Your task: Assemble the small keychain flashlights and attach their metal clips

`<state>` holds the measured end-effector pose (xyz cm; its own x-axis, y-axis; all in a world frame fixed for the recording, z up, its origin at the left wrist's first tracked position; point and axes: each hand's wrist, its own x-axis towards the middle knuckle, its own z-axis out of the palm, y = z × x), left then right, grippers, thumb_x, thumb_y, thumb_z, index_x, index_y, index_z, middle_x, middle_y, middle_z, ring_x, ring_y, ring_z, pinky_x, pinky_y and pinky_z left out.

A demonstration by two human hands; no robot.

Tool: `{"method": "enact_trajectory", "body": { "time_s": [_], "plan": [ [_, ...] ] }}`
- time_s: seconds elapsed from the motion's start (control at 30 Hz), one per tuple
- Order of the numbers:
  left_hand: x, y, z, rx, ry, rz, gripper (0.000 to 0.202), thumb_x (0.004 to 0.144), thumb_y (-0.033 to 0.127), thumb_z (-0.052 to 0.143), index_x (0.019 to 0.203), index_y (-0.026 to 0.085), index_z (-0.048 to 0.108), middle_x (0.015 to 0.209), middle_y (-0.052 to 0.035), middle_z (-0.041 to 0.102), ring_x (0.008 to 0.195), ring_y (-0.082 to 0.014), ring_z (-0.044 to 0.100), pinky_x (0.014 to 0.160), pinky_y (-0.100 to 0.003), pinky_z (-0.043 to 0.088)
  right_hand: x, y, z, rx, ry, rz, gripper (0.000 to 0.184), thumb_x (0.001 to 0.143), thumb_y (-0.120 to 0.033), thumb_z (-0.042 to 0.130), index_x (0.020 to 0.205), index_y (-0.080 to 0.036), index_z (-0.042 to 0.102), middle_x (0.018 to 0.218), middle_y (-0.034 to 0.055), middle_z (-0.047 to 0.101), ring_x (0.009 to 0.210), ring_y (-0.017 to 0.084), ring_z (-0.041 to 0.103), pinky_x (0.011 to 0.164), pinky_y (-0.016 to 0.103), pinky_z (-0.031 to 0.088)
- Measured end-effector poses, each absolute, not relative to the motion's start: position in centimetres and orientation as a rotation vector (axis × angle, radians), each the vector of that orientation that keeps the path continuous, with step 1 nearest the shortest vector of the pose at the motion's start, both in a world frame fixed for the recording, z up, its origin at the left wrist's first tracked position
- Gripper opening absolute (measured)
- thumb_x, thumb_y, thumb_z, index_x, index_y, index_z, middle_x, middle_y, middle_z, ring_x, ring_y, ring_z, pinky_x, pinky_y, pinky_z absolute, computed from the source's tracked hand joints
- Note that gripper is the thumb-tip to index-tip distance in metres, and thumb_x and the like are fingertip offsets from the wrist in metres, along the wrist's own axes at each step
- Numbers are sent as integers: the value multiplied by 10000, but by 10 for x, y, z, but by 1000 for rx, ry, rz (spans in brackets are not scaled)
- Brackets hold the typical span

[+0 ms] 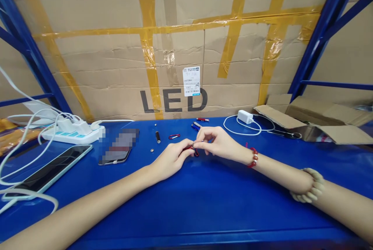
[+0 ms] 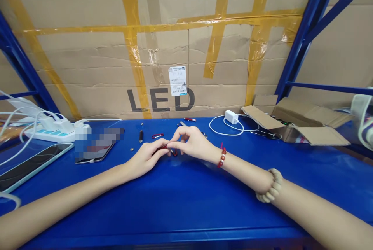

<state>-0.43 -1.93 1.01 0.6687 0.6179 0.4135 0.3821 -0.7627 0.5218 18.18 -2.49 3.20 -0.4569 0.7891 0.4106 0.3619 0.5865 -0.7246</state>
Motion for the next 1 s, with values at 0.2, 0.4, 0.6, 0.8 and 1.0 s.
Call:
{"method": "enact_trajectory", "body": {
  "time_s": [0.2, 0.4, 0.6, 0.8, 1.0],
  "plan": [
    [-3, -22, 12, 2431, 767, 913, 185, 908, 233, 359, 1062, 178, 445, 893, -27, 656, 850, -144, 604, 772, -233, 433, 174, -28, 29, -1029, -1736, 1105, 354, 646, -464, 672, 624, -136, 540, 480, -35, 543, 376, 36, 431, 334, 135, 336],
    [-4, -19, 10, 2487, 742, 978, 242, 908, 232, 370, 1126, 203, 471, 976, -22, 648, 922, -140, 600, 819, -226, 436, 170, -31, 26, -1063, -1645, 1248, 390, 619, -502, 675, 612, -135, 544, 454, -52, 510, 382, 26, 418, 333, 118, 319],
    [-3, -14, 6, 2544, 830, 1000, 204, 902, 223, 369, 994, 203, 550, 941, -10, 651, 867, -149, 609, 757, -217, 452, 168, -30, 20, -1123, -1720, 1147, 361, 661, -487, 656, 613, -155, 522, 448, -50, 498, 383, 57, 441, 329, 147, 337],
    [-1, -14, 8, 2549, 920, 973, 191, 905, 231, 349, 884, 188, 534, 805, -5, 620, 736, -142, 598, 672, -215, 438, 180, -22, 19, -950, -1961, 329, 228, 712, -383, 661, 779, -166, 643, 721, 6, 620, 471, 66, 486, 492, 211, 412],
    [-3, -14, 9, 2541, 871, 886, 207, 911, 244, 334, 865, 186, 527, 743, 9, 606, 693, -134, 585, 655, -212, 420, 192, -13, 20, -649, -2171, 80, 161, 788, -314, 602, 768, -180, 689, 782, 37, 622, 723, 133, 565, 632, 240, 441]
  ]
}}
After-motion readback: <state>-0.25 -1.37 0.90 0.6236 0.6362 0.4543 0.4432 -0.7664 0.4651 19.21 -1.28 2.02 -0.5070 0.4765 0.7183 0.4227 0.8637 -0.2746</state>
